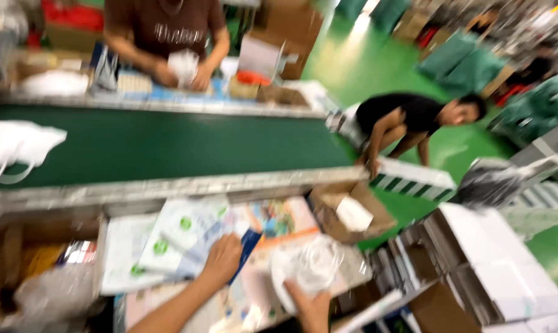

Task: Packing stacks of face masks into plastic bags and then into cardboard boxes.

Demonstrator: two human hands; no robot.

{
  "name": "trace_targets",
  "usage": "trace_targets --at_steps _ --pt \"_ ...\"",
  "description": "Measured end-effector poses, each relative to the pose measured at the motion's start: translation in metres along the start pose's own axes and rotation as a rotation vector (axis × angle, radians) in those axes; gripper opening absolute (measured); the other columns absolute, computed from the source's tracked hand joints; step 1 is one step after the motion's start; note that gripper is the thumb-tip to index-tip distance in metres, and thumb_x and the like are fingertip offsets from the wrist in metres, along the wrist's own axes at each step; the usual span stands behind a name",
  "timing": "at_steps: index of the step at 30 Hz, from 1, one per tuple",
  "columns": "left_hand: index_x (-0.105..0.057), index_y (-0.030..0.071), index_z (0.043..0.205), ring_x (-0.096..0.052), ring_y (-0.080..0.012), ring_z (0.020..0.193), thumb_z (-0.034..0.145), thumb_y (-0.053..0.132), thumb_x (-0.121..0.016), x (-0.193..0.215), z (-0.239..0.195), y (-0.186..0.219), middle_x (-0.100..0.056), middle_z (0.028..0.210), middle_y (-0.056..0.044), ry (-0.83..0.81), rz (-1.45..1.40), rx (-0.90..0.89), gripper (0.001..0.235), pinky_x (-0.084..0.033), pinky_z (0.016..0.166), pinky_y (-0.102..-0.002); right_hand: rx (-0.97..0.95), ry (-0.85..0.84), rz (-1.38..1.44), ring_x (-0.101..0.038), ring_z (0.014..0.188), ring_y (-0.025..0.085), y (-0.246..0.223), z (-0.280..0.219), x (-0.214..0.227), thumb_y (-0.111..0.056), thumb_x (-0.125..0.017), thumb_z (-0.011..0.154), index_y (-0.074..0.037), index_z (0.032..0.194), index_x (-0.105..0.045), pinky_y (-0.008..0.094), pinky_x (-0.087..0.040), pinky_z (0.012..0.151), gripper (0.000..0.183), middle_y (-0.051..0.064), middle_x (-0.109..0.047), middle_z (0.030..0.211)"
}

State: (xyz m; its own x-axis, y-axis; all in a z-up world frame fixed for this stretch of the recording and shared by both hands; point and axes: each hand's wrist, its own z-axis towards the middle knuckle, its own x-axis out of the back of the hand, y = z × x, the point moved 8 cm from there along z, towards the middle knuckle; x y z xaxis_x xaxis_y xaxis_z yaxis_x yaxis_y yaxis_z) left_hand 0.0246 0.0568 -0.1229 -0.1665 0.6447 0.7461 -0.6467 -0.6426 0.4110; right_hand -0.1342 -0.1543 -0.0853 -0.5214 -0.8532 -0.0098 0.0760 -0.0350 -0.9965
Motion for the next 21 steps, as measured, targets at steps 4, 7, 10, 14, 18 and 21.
trace_targets --at_steps 4,7,10,14,18,21 --pt "-0.065 -0.001 0.078 -0.063 -0.034 0.083 0.076 0.006 -0.065 -0.022 -0.019 0.0 -0.059 0.082 -0.018 -0.089 0.134 -0.024 0.007 -0.055 0.069 -0.044 -0.079 0.05 -0.044 -0.072 0.09 0.022 0.004 -0.02 0.005 -0.005 -0.088 0.07 0.009 0.113 -0.073 0.035 -0.057 0.082 0.048 0.016 -0.077 0.108" --pt "-0.067 -0.003 0.079 -0.066 -0.0333 0.084 0.078 0.005 -0.064 -0.025 -0.006 0.005 -0.061 0.084 -0.019 -0.124 0.207 -0.06 0.008 -0.058 0.067 -0.042 -0.066 0.065 -0.061 -0.072 0.088 0.02 -0.012 -0.018 0.004 -0.003 -0.088 0.072 0.008 0.111 -0.073 0.033 -0.057 0.08 0.044 0.014 -0.077 0.106" --pt "-0.07 -0.003 0.083 -0.07 -0.0366 0.082 0.082 0.004 -0.062 -0.048 0.013 -0.014 -0.066 0.087 -0.023 -0.273 0.176 0.007 0.011 -0.059 0.067 -0.045 -0.106 0.057 -0.036 -0.072 0.089 0.02 -0.015 -0.01 0.001 -0.003 -0.087 0.071 0.007 0.113 -0.071 0.033 -0.058 0.08 0.046 0.012 -0.077 0.107" --pt "-0.072 -0.002 0.083 -0.072 -0.0405 0.082 0.084 0.006 -0.062 -0.028 0.02 -0.001 -0.069 0.088 -0.027 -0.352 0.14 0.018 0.013 -0.058 0.07 -0.048 -0.169 -0.03 0.109 -0.071 0.098 0.019 -0.007 -0.017 -0.002 -0.004 -0.082 0.072 0.005 0.126 -0.061 0.034 -0.058 0.085 0.059 0.009 -0.073 0.114" --pt "-0.071 -0.004 0.084 -0.071 -0.04 0.079 0.081 0.001 -0.061 0.019 0.024 0.052 -0.069 0.09 -0.025 -0.199 0.11 -0.035 0.011 -0.059 0.068 -0.044 -0.302 -0.061 0.309 -0.068 0.102 0.018 0.03 -0.001 -0.042 -0.008 -0.079 0.078 0.006 0.137 -0.055 0.035 -0.056 0.085 0.064 0.009 -0.069 0.118" --pt "-0.071 0.001 0.083 -0.07 -0.0411 0.079 0.078 0.002 -0.061 0.091 0.048 0.093 -0.067 0.086 -0.022 0.015 -0.138 -0.231 0.012 -0.057 0.066 -0.047 -0.356 -0.026 0.541 -0.068 0.101 0.017 0.025 0.014 -0.076 -0.01 -0.077 0.083 0.001 0.136 -0.057 0.036 -0.056 0.084 0.058 0.007 -0.07 0.118"
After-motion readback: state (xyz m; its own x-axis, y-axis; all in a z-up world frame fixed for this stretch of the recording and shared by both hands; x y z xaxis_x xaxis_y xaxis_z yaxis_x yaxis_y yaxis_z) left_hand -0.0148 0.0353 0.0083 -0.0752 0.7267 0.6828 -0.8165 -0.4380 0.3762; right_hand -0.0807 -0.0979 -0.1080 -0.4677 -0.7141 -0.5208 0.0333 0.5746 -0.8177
